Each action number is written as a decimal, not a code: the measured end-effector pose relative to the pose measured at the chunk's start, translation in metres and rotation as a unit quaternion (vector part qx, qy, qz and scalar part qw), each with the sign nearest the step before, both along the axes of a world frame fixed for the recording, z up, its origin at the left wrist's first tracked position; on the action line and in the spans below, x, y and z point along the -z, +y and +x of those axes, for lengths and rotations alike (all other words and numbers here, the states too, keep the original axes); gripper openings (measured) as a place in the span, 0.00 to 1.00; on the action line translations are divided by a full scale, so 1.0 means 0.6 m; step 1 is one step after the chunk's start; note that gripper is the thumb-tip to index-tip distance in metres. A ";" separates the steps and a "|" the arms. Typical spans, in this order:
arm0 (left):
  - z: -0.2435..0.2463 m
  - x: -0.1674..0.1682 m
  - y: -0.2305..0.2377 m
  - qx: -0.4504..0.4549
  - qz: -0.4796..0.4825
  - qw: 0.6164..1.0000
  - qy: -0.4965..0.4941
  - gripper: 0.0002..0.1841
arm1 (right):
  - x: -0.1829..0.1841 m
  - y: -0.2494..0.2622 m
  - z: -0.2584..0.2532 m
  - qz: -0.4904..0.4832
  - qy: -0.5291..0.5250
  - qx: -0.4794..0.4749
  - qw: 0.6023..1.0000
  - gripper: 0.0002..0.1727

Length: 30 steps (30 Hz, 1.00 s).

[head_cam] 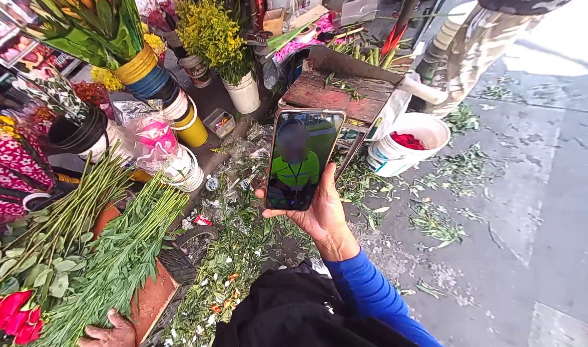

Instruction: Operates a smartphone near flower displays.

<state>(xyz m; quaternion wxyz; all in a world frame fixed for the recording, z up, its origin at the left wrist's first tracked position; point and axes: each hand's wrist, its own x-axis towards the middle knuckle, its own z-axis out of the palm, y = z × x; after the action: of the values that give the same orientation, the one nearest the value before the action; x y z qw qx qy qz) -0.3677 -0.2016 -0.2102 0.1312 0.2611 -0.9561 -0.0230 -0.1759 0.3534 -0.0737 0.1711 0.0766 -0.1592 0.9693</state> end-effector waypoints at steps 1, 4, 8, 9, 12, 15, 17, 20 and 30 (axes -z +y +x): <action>-0.001 0.001 -0.001 -0.001 0.000 1.000 -0.001 0.48 | 0.000 0.000 -0.001 0.001 0.003 0.000 1.000 0.45; 0.001 0.000 -0.002 0.001 0.006 1.000 0.001 0.48 | 0.000 -0.001 -0.002 0.005 0.003 0.004 1.000 0.44; 0.002 -0.004 0.004 -0.003 0.001 1.000 -0.009 0.48 | -0.002 -0.001 -0.001 -0.006 -0.006 0.010 1.000 0.44; 0.002 -0.005 0.004 -0.003 -0.001 1.000 -0.011 0.48 | -0.002 -0.002 -0.002 -0.006 -0.008 0.011 1.000 0.44; 0.002 -0.005 0.005 -0.004 0.008 1.000 -0.007 0.47 | -0.002 -0.002 -0.004 -0.008 -0.010 0.009 1.000 0.45; 0.002 -0.001 0.001 -0.007 0.012 1.000 0.002 0.47 | -0.002 -0.003 -0.004 -0.007 -0.008 0.009 1.000 0.44; -0.002 0.003 -0.004 -0.008 0.007 1.000 0.004 0.47 | -0.003 -0.002 -0.004 -0.009 -0.008 0.009 1.000 0.44; -0.002 0.001 -0.003 -0.011 0.008 1.000 0.000 0.48 | -0.002 -0.001 -0.006 -0.015 -0.010 0.006 1.000 0.45; 0.003 -0.007 0.009 -0.010 0.022 1.000 0.000 0.47 | -0.004 0.001 -0.011 -0.012 -0.027 0.008 1.000 0.45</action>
<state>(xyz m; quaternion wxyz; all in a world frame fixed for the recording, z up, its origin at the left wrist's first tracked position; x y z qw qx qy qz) -0.3657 -0.1965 -0.2062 0.1256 0.2738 -0.9526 -0.0430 -0.1826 0.3540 -0.0714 0.1750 0.0471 -0.1530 0.9715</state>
